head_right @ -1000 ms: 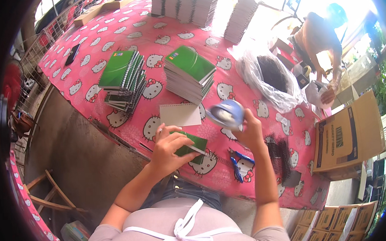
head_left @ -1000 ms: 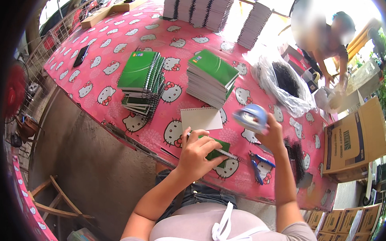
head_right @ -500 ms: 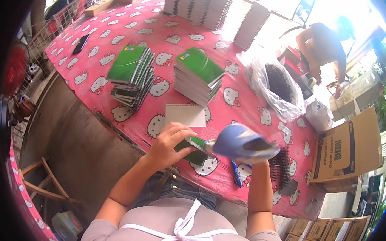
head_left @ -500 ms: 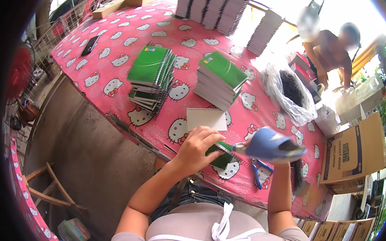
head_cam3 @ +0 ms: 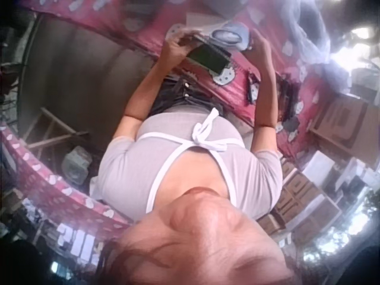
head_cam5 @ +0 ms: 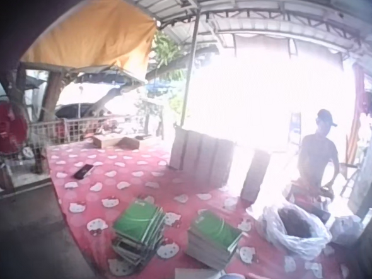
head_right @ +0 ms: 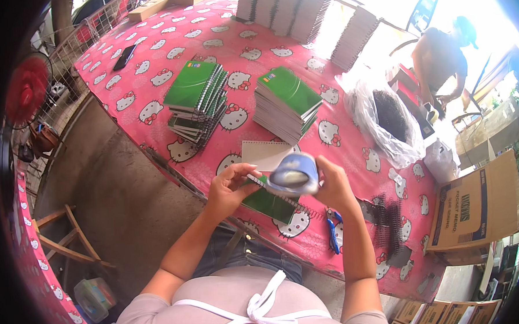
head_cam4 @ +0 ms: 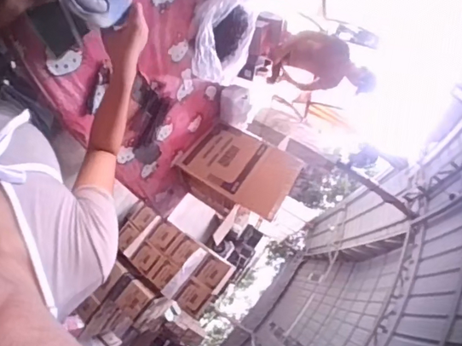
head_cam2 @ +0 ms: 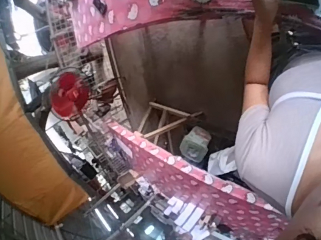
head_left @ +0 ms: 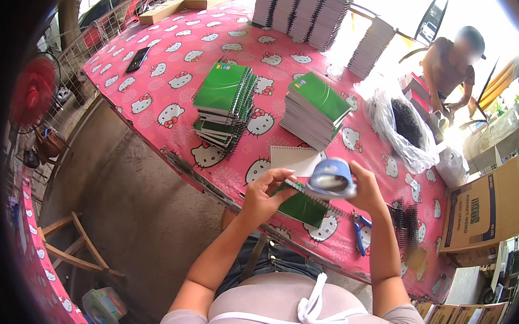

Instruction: The person assembles notebooks by hand, placing paper sheets into green covers and then sliding plastic spiral bindings through the pre-punched holes.

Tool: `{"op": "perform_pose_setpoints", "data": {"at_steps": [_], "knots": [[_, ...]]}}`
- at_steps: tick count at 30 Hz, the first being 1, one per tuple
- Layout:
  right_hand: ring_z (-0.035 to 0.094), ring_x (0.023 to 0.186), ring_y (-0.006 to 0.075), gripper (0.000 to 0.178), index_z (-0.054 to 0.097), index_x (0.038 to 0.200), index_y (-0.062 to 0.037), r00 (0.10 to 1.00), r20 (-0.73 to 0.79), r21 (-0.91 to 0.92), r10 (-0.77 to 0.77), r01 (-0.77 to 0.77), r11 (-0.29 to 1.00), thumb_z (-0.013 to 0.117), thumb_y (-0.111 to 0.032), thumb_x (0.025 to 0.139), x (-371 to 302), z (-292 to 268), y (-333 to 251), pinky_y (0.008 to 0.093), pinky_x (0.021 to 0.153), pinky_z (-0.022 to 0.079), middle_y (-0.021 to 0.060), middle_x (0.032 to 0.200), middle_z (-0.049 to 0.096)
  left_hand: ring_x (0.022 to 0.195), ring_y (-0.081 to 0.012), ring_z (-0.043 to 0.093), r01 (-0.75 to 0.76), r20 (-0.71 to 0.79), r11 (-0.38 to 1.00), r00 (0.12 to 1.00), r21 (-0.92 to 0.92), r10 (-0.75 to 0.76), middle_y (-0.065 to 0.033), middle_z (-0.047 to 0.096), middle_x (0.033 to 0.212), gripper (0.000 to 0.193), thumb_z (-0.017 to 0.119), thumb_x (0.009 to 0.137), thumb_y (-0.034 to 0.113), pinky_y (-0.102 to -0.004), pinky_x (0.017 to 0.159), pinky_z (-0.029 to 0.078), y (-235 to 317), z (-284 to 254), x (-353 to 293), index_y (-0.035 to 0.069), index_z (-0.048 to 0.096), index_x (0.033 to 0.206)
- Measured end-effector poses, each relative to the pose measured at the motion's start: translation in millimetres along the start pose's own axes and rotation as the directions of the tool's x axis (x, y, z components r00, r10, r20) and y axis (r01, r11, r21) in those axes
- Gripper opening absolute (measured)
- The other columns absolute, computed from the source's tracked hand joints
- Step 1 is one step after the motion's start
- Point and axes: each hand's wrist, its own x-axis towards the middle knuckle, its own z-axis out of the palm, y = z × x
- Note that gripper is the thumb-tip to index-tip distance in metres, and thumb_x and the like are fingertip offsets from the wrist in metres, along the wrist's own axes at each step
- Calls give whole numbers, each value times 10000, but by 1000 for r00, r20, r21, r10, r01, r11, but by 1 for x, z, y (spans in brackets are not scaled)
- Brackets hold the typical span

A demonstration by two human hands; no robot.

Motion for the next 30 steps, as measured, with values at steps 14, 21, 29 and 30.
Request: {"op": "perform_pose_setpoints", "data": {"at_steps": [14, 21, 29, 30], "knots": [[555, 1114, 392, 621, 532, 1200, -12, 841, -520, -750, -152, -363, 553, 802, -130, 654, -39, -80, 68, 450, 933, 470, 202, 1199, 563, 883, -160, 668, -65, 80, 996, 994, -61, 70, -65, 711, 967, 254, 752, 753, -60, -277, 746, 548, 7, 2, 10, 23, 686, 984], [398, 1280, 410, 751, 457, 1302, 5, 955, -288, -758, 75, -275, 591, 804, -306, 713, -134, 5, 32, 477, 1061, 330, 237, 1358, 431, 848, -254, 676, -521, 221, 722, 851, 456, 475, -121, 703, 927, 227, 746, 692, -95, -344, 746, 570, 53, 21, -12, 24, 668, 869], [561, 1055, 340, 466, 579, 1178, 2, 973, -219, -451, -77, -31, 892, 756, -155, 776, -114, 50, -19, 408, 883, 469, 177, 1122, 573, 834, -219, 682, -344, 79, 822, 934, 454, 347, -158, 674, 981, 281, 797, 682, -53, -298, 701, 579, 18, 25, -28, 10, 646, 910], [569, 1038, 341, 463, 581, 1160, -1, 975, -169, -476, -144, 48, 878, 765, -152, 763, -104, 60, -32, 413, 874, 475, 174, 1106, 579, 831, -221, 683, -389, 95, 795, 915, 466, 392, -157, 675, 975, 281, 799, 681, -53, -299, 702, 578, 18, 23, -26, 10, 645, 908]]}}
